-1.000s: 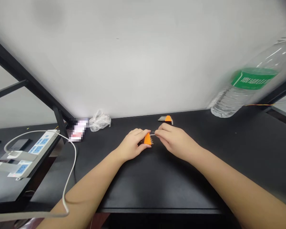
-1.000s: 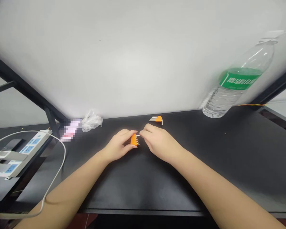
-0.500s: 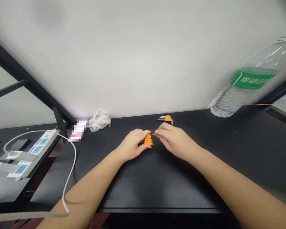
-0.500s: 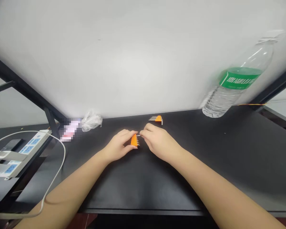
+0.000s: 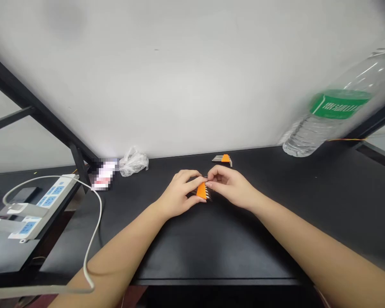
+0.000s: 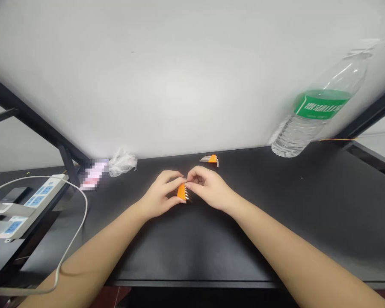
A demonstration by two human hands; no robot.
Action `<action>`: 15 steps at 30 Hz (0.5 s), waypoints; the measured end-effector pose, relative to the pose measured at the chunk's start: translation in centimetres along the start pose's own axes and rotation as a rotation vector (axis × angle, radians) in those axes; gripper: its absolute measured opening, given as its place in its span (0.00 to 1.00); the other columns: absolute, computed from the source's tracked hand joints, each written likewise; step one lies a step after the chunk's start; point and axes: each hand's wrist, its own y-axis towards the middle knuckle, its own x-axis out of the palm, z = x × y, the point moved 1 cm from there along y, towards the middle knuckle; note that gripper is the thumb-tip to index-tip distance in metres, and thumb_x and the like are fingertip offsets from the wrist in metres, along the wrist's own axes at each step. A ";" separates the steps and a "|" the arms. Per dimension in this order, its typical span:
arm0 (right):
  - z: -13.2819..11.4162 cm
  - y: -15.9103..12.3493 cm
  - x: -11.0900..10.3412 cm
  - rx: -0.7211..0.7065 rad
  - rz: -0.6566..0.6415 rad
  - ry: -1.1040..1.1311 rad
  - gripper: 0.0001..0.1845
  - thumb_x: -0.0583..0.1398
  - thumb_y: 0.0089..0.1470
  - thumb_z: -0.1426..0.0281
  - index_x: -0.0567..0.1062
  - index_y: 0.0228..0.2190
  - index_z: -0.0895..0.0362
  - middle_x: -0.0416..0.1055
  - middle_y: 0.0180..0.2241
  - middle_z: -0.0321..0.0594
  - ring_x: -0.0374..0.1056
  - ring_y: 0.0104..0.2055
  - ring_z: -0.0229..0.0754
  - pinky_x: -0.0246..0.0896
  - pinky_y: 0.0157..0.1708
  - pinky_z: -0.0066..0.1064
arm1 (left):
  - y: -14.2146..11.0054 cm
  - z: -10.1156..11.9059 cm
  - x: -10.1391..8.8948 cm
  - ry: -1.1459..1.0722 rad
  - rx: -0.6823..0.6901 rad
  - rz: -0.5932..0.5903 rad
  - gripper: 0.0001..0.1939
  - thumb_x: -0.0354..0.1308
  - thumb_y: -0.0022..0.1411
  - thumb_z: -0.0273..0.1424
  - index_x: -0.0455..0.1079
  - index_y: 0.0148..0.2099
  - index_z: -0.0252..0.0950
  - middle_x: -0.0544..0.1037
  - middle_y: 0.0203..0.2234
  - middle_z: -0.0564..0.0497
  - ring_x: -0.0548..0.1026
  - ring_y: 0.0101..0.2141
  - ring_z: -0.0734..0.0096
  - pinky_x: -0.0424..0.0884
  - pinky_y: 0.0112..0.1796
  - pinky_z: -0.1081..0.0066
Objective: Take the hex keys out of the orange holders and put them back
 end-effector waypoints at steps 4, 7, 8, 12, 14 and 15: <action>1.6 0.5 -0.8 0.071 -0.030 -0.070 0.12 0.60 0.63 0.59 0.73 0.35 0.54 0.72 0.30 0.35 0.68 0.32 0.40 0.67 0.35 0.34 | -0.1 -0.2 -0.1 -0.058 -0.062 -0.019 0.27 0.62 0.66 0.45 0.66 0.64 0.45 0.74 0.53 0.43 0.71 0.53 0.57 0.68 0.56 0.54; 3.2 0.9 -1.8 -0.001 0.056 -0.465 0.11 0.59 0.64 0.61 0.78 0.38 0.54 0.74 0.37 0.40 0.70 0.37 0.43 0.67 0.40 0.38 | -0.2 -0.5 -0.2 -0.068 -0.110 -0.016 0.29 0.60 0.68 0.42 0.62 0.67 0.45 0.76 0.49 0.45 0.73 0.48 0.60 0.71 0.54 0.55; 3.8 1.0 -2.0 -0.019 0.059 -0.586 0.11 0.60 0.63 0.63 0.78 0.42 0.54 0.74 0.41 0.42 0.70 0.40 0.44 0.67 0.42 0.39 | -0.2 -0.7 -0.3 -0.064 -0.122 -0.012 0.29 0.60 0.68 0.42 0.61 0.68 0.45 0.76 0.49 0.46 0.73 0.48 0.60 0.71 0.54 0.56; 5.1 1.5 -2.2 0.010 -0.017 -0.893 0.10 0.59 0.62 0.68 0.78 0.44 0.56 0.72 0.45 0.47 0.70 0.45 0.47 0.66 0.44 0.38 | -0.3 -1.0 -0.3 -0.050 -0.160 -0.004 0.30 0.61 0.68 0.41 0.61 0.68 0.44 0.77 0.48 0.46 0.73 0.47 0.61 0.72 0.52 0.58; 5.0 1.5 -2.0 0.057 -0.066 -0.977 0.08 0.57 0.62 0.72 0.77 0.37 0.57 0.72 0.41 0.47 0.70 0.41 0.46 0.65 0.38 0.34 | -0.3 -1.0 -0.2 -0.045 -0.165 -0.007 0.30 0.61 0.68 0.41 0.61 0.68 0.43 0.77 0.47 0.46 0.73 0.47 0.61 0.71 0.52 0.58; 4.8 1.5 -1.9 0.079 -0.085 -0.999 0.08 0.57 0.61 0.74 0.76 0.33 0.57 0.72 0.38 0.46 0.70 0.37 0.44 0.63 0.35 0.33 | -0.2 -1.0 -0.1 -0.044 -0.164 -0.010 0.30 0.61 0.68 0.41 0.61 0.68 0.43 0.77 0.46 0.46 0.73 0.47 0.60 0.71 0.52 0.57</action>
